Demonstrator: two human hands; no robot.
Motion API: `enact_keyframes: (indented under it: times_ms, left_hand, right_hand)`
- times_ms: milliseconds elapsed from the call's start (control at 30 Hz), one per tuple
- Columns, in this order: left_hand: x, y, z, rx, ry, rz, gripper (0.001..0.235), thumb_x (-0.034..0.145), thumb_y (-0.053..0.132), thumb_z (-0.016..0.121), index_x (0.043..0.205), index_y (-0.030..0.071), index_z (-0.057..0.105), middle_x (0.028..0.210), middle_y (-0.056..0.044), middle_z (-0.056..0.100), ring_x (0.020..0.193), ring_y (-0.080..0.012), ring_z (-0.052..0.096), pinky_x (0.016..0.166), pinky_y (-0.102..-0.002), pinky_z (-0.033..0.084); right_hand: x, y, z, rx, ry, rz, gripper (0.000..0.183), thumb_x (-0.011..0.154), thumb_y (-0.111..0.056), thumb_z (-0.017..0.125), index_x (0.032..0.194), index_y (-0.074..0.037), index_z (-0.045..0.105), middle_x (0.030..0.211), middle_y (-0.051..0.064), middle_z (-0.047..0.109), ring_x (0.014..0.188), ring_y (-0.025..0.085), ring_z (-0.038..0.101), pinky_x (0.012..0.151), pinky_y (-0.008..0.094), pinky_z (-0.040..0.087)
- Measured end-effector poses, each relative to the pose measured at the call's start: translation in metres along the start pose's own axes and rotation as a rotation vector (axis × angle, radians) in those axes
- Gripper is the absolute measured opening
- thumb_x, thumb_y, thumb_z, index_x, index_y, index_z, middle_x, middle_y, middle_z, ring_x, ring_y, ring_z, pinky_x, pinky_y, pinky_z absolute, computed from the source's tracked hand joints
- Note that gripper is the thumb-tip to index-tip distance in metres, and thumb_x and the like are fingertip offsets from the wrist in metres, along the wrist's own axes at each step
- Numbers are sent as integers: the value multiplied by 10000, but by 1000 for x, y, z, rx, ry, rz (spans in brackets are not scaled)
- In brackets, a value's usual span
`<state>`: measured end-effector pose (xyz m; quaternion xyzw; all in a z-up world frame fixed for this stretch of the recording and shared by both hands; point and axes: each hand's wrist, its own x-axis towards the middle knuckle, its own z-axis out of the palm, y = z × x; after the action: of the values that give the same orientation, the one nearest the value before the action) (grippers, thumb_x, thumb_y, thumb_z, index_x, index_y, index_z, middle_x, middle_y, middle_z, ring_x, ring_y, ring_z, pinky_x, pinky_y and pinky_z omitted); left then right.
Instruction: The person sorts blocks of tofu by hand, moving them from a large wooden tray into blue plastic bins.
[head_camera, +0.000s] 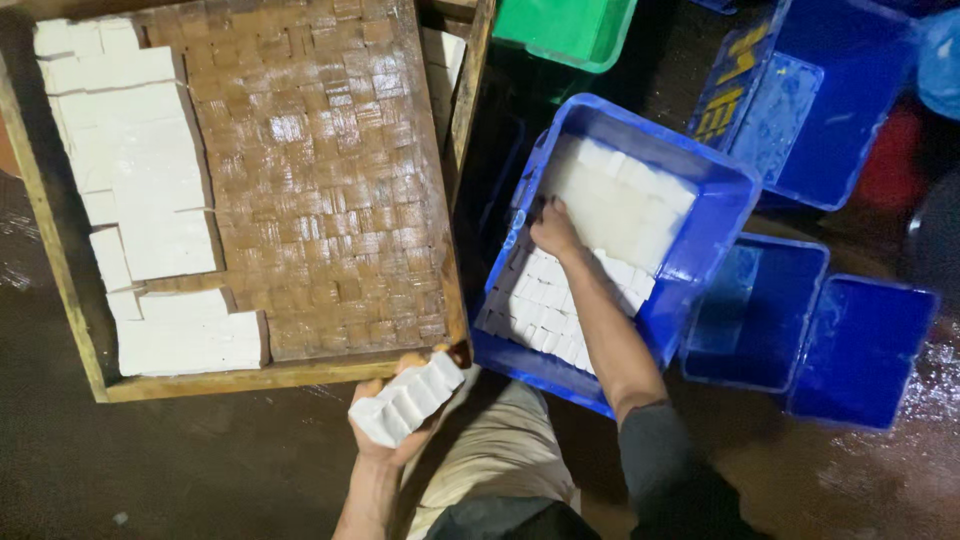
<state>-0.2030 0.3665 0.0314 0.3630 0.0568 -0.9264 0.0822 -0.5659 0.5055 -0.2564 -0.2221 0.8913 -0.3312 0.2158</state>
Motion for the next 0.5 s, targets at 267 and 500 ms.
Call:
enact_keyframes:
  times_ms: [267,500]
  left_hand:
    - [111,-66,21,673,-157,-214,632,969,382,486,1532,125,357,1381,-87,609,1189,-205,628,1015,-343,512]
    - [218,-171,-18,1122,163,-93,801,1058,595,288,1635,54,159,1688,-112,222,1542,-233,190,1235,-382,181]
  right_hand:
    - [-206,-132,-123,473,-2,-417,750,989,-611,573,1444,-15,587,1653,229,409,1550,345,381,1281,462,295]
    - [-215,-55,-97,1420,-166,432,577,939,-315,638,1406,11,549,1335,179,633,1248,329,597,1089,494,439]
